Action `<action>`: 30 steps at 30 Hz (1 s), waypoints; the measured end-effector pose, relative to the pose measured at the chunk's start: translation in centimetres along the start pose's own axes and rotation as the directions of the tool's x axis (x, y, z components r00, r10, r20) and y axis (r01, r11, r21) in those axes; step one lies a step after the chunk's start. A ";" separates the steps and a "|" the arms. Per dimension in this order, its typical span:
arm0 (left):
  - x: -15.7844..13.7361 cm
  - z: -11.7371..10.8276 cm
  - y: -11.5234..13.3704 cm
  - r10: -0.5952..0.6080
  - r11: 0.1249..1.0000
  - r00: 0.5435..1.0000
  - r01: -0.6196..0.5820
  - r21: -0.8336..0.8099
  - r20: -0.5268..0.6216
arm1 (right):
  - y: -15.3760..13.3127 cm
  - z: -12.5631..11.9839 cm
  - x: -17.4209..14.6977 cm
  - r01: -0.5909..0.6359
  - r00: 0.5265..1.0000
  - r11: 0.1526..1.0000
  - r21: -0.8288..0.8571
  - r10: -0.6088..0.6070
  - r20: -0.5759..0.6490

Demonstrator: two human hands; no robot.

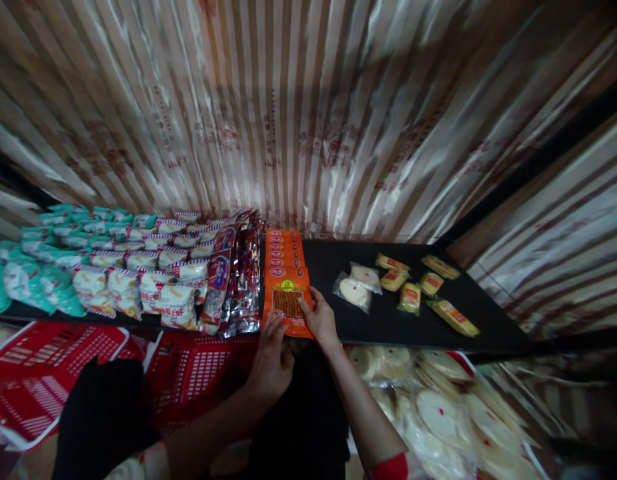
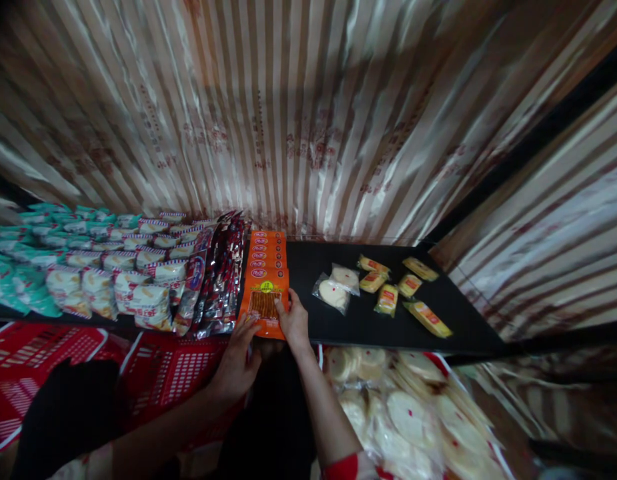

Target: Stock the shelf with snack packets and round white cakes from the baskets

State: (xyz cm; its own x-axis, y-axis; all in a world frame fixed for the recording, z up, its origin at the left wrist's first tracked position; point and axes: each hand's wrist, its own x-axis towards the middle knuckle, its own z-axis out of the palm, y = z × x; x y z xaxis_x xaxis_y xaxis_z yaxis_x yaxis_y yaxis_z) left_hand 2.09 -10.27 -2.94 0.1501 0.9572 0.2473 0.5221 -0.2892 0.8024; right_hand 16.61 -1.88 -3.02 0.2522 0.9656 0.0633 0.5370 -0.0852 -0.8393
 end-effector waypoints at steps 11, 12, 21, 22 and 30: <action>-0.6 1.1 -0.9 0.002 1.000 0.999 -0.001 0.021 -0.043 | -0.4 -0.5 -0.2 0.149 0.989 0.933 -0.327 -0.133 0.071; -0.6 1.2 -0.9 0.001 1.000 0.999 0.000 0.015 -0.042 | -0.4 -0.4 -0.2 0.158 0.987 0.930 -0.333 -0.143 0.070; -0.9 1.8 -1.3 -0.020 1.000 0.998 0.020 -0.004 -0.053 | 0.1 -0.2 -0.1 0.208 0.978 0.903 -0.376 -0.191 0.084; -0.9 1.9 -1.3 -0.021 1.000 0.998 0.021 -0.006 -0.060 | 0.1 -0.2 -0.1 0.209 0.978 0.897 -0.390 -0.191 0.084; -0.4 1.6 -1.0 -0.126 0.988 0.991 0.122 -0.096 -0.039 | 0.4 0.2 -0.2 0.215 0.976 0.884 -0.415 -0.209 0.061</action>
State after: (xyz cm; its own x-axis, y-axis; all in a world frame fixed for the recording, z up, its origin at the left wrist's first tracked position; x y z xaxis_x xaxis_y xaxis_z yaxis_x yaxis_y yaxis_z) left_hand 2.87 -10.33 -4.72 0.0499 0.9850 0.1652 0.4538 -0.1697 0.8748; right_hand 16.58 -2.06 -3.48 0.0850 0.9752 0.2043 0.8628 0.0305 -0.5046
